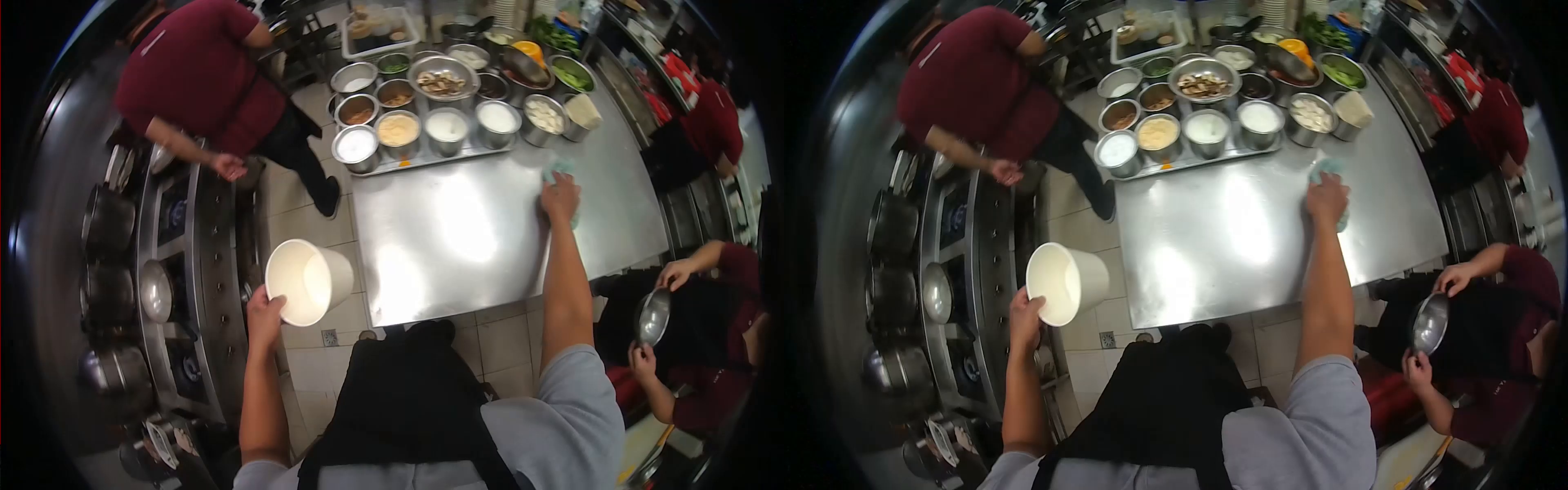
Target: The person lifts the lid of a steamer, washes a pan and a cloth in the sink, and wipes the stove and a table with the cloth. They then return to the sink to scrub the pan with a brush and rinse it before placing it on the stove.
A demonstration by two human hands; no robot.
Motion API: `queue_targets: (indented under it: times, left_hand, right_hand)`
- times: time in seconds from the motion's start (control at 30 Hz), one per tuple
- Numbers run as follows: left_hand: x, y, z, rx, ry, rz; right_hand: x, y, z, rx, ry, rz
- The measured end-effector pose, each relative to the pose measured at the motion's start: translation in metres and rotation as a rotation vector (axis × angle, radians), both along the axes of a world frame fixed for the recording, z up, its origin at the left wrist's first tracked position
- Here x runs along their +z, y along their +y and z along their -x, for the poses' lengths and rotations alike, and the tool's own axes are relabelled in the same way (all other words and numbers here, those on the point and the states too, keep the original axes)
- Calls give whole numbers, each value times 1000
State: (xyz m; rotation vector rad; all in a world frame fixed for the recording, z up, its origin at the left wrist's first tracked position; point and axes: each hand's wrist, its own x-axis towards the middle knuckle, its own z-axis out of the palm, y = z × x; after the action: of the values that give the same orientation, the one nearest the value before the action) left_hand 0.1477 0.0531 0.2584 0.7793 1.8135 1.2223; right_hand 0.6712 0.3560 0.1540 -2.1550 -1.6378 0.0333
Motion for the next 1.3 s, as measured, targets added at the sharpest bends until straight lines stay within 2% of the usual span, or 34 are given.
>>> queue_targets:
  times: [0.1, 0.13, 0.17, 0.2, 0.23, 0.3, 0.33, 0.4, 0.43, 0.53, 0.57, 0.63, 0.73, 0.83, 1.03, 1.1, 1.2, 1.3]
  left_hand:
    - [-8, -47, 33, 155, -35, -30]
    - [-21, -64, 46, 213, -57, 12]
    - [-31, -81, 56, 266, -81, 47]
    - [-33, -89, 54, 278, -94, 49]
    - [-32, -96, 51, 337, -155, 69]
    - [-39, -107, 48, 406, -227, 89]
    - [-45, -111, 49, 418, -240, 95]
    - [-50, -114, 54, 404, -259, 127]
    - [-56, -114, 58, 400, -266, 128]
    - [-83, -113, 74, 339, -335, 101]
    - [-90, -112, 80, 328, -300, 84]
    - [-106, -107, 98, 303, -240, 50]
    - [-85, -90, 101, 307, -287, 117]
    - [-95, -85, 113, 319, -300, 106]
    - [-86, -60, 120, 259, -348, 170]
    - [-90, -55, 125, 240, -347, 151]
    - [-90, -54, 134, 224, -329, 128]
    - [-105, -64, 145, 220, -307, 131]
  right_hand:
    - [-2, -21, 109, 297, -150, -117]
    - [4, -32, 141, 342, -53, 65]
    - [11, -47, 166, 487, -36, 146]
    - [18, -57, 184, 620, 118, 115]
    - [26, -61, 202, 590, 298, 107]
    - [31, -46, 223, 581, 308, -152]
    - [33, -35, 235, 589, 301, -150]
    - [36, -18, 257, 865, 261, -359]
    - [36, -15, 268, 863, 253, -357]
    - [37, -10, 299, 824, -281, 80]
    - [39, -13, 304, 824, -286, 81]
    - [45, -16, 316, 531, -304, 185]
    - [33, -9, 313, 503, -290, 139]
    - [20, 1, 317, 489, -300, 125]
    - [33, -6, 326, 576, -277, 43]
    - [32, -3, 317, 496, -429, 84]
    - [29, 2, 324, 388, -431, 124]
    - [16, 3, 337, 484, -481, 76]
